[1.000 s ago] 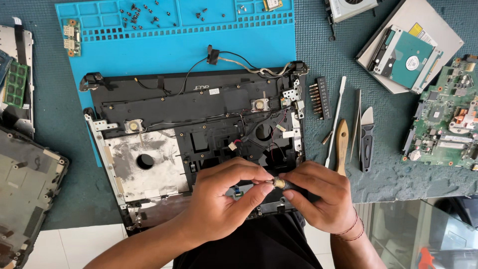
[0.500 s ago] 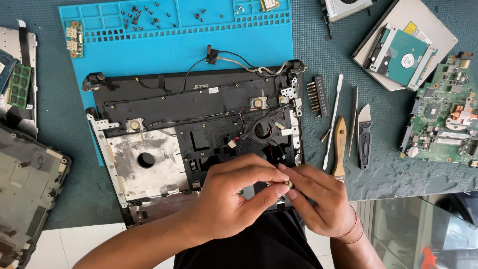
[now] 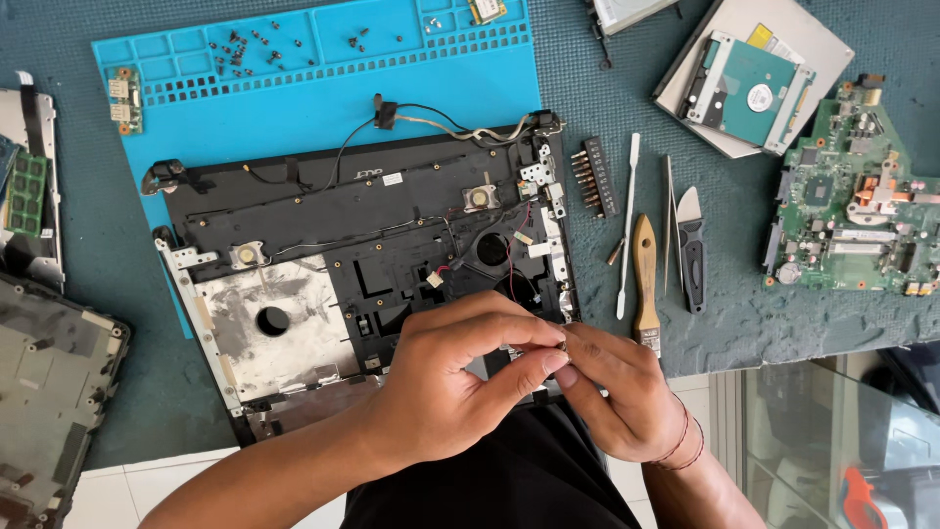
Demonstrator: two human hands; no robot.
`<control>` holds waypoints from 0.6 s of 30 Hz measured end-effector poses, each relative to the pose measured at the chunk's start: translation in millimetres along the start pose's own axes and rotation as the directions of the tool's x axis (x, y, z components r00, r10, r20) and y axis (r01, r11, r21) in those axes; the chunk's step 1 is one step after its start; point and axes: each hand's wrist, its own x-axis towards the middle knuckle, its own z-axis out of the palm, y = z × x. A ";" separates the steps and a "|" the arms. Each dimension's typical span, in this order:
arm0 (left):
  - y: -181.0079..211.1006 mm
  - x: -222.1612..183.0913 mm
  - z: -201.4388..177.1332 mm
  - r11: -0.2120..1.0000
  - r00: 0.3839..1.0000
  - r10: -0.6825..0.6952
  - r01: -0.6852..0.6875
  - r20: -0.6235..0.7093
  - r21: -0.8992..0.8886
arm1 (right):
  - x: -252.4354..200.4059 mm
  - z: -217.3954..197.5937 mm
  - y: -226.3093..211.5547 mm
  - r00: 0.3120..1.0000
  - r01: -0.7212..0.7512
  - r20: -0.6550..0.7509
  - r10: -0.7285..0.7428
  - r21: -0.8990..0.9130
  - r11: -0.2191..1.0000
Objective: The person uses a screwdriver to remove screws from the back of a disassembled laptop, then uses a brush to clean dust from the interior. They continue unscrewing and removing small components while working over a blue mat with scattered screws and parts.
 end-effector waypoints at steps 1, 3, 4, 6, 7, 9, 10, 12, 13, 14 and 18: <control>0.8 0.9 0.3 1.000 1.000 0.002 -0.002 0.007 -0.002 | -0.6 -0.5 0.1 1.000 -0.002 -0.006 0.002 -0.003 1.000; 2.2 2.6 1.0 1.000 1.000 -0.022 0.022 0.016 -0.020 | -2.0 -1.6 0.7 1.000 -0.001 -0.027 0.000 -0.042 0.999; 3.7 5.4 1.2 1.000 1.000 -0.021 0.021 0.023 -0.021 | -3.4 -2.0 0.8 0.999 -0.003 -0.034 0.002 -0.043 0.999; 6.8 10.8 1.2 0.996 0.994 -0.076 0.079 0.079 -0.038 | -5.8 -2.4 1.2 0.994 -0.015 -0.106 -0.003 -0.164 0.986; 3.6 11.5 3.4 0.996 0.993 -0.075 0.078 0.088 -0.039 | -7.1 -2.0 0.4 0.993 -0.019 -0.114 0.000 -0.165 0.986; -2.7 13.6 8.8 0.918 0.947 -0.290 0.316 0.138 -0.238 | -10.4 -1.8 -0.9 0.985 -0.093 -0.161 0.063 -0.189 0.978; -14.2 15.1 12.5 0.919 0.946 -0.287 0.316 0.150 -0.236 | -12.1 -0.2 -0.6 0.983 -0.099 -0.173 0.066 -0.191 0.977; -36.4 17.4 20.1 0.763 0.892 -0.445 0.425 0.080 -0.488 | -16.0 3.5 -0.9 0.946 -0.252 -0.249 0.206 -0.170 0.953; -35.7 26.2 15.2 0.763 0.892 -0.441 0.428 0.093 -0.484 | -19.5 4.6 1.8 0.942 -0.257 -0.263 0.208 -0.171 0.951; -34.7 35.1 10.4 0.849 0.921 -0.390 0.366 0.015 -0.383 | -22.9 5.7 4.4 0.926 -0.298 -0.292 0.237 -0.184 0.937; -24.8 53.8 6.8 0.973 0.986 -0.147 0.129 0.082 0.194 | -30.6 -5.7 13.6 0.801 -0.511 -0.489 0.345 -0.259 0.820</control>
